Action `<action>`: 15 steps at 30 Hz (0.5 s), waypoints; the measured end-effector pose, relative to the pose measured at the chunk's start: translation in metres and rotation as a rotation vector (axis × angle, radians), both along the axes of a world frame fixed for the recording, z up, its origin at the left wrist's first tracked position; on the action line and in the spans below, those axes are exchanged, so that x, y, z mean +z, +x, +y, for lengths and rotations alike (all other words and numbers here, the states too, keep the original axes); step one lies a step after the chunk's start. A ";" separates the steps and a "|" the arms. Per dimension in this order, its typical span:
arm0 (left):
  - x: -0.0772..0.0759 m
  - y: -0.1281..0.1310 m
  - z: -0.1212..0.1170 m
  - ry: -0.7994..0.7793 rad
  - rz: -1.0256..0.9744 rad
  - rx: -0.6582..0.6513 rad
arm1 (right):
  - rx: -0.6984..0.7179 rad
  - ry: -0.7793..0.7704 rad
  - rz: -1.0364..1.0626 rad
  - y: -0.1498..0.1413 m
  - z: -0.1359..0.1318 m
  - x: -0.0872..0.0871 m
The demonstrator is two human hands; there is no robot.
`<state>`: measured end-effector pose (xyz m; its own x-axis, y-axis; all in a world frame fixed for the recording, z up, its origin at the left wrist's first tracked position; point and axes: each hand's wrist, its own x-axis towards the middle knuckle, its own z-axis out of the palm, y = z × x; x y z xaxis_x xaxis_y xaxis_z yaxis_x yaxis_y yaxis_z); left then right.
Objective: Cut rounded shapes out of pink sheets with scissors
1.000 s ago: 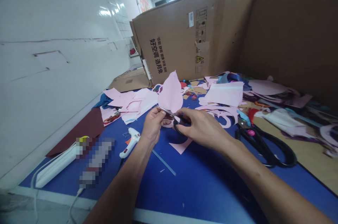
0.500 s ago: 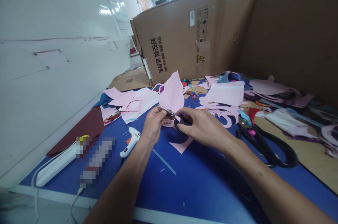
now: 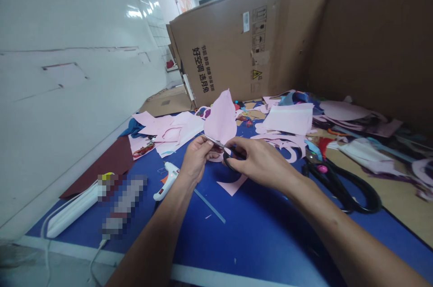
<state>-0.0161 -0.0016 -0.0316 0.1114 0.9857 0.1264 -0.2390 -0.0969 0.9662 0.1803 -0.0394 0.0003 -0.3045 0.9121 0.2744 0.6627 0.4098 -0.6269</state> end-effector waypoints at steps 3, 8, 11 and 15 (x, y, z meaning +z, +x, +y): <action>0.000 -0.001 0.001 0.000 0.003 -0.004 | 0.009 0.018 -0.016 0.000 0.000 0.000; 0.001 -0.001 0.001 0.011 -0.003 -0.005 | 0.008 0.051 -0.022 0.001 0.000 0.000; 0.000 -0.001 0.000 0.017 -0.001 -0.007 | -0.001 0.054 -0.022 0.000 -0.001 0.001; -0.001 -0.001 0.001 0.023 0.005 -0.009 | 0.011 0.051 -0.012 0.001 0.000 0.000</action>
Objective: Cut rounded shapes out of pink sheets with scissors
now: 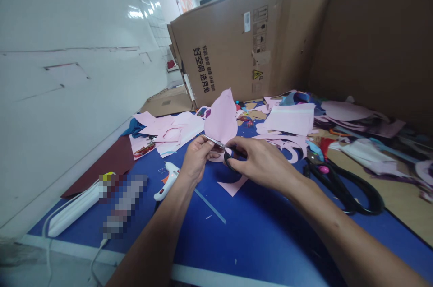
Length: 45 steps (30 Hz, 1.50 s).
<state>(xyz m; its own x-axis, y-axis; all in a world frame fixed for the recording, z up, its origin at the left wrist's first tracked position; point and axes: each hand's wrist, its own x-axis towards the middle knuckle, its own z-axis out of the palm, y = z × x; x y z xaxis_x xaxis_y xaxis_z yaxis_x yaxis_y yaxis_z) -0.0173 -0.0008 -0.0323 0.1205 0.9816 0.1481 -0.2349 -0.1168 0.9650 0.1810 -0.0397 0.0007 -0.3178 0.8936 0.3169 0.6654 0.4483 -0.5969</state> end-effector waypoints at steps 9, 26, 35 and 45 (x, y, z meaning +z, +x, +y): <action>-0.001 0.000 0.000 0.008 0.001 0.005 | -0.004 -0.008 0.020 0.000 0.000 -0.001; 0.001 0.001 -0.001 -0.036 -0.011 0.007 | 0.016 -0.020 0.057 0.001 0.001 -0.003; 0.003 0.002 -0.003 -0.066 -0.017 0.030 | 0.030 -0.037 0.060 0.001 0.003 -0.004; 0.001 -0.003 0.000 -0.089 -0.048 0.023 | 0.015 -0.079 0.015 0.001 0.002 -0.003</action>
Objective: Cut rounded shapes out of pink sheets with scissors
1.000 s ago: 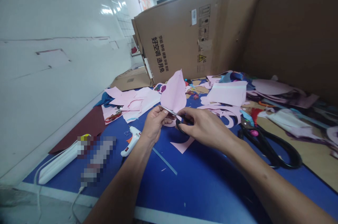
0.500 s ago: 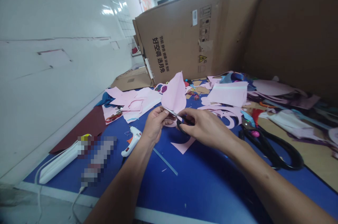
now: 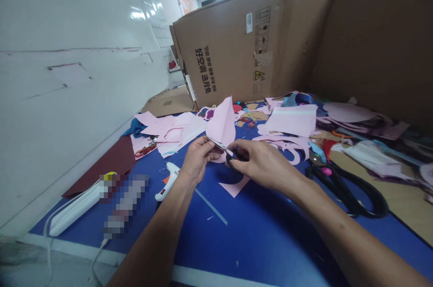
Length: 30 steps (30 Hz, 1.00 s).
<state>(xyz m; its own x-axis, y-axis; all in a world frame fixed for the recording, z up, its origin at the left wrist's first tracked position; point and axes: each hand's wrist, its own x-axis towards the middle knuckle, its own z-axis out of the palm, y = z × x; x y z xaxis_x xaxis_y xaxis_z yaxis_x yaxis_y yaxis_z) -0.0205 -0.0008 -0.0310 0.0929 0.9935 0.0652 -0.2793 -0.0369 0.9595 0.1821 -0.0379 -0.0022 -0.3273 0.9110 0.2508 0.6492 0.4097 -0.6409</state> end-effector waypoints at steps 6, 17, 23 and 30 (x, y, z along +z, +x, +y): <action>0.001 0.003 -0.002 -0.024 -0.053 0.003 | 0.016 -0.017 0.025 -0.001 0.000 0.000; 0.000 0.003 0.000 -0.069 -0.111 0.000 | -0.004 0.007 -0.005 0.000 0.000 0.000; 0.001 0.003 0.000 -0.071 -0.147 0.019 | 0.003 0.044 0.023 0.000 0.000 -0.002; 0.001 0.006 -0.001 -0.052 -0.165 0.040 | -0.039 0.044 -0.020 -0.002 -0.001 0.001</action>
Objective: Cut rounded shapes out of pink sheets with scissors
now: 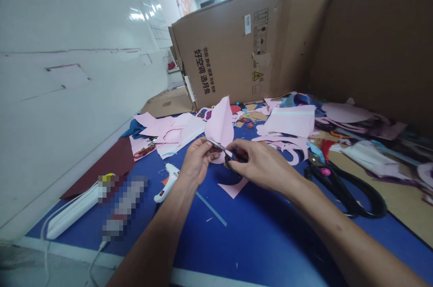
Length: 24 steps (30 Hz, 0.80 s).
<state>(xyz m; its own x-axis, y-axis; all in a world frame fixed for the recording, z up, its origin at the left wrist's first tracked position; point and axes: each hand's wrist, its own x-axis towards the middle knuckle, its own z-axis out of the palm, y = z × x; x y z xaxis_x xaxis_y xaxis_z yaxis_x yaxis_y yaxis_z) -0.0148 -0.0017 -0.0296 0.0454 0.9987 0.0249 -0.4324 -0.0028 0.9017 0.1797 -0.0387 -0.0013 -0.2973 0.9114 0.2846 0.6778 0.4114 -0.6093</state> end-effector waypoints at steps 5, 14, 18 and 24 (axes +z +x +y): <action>0.001 0.000 -0.001 0.003 -0.001 0.008 | -0.020 -0.039 -0.008 0.000 -0.001 0.002; 0.002 0.000 -0.001 0.000 0.001 0.005 | 0.036 -0.063 0.062 0.000 -0.001 0.002; 0.001 0.000 -0.001 0.002 -0.001 0.001 | 0.045 -0.063 0.065 0.000 -0.001 0.003; 0.000 -0.001 -0.001 -0.005 0.006 -0.004 | 0.048 -0.058 0.071 0.001 -0.001 0.003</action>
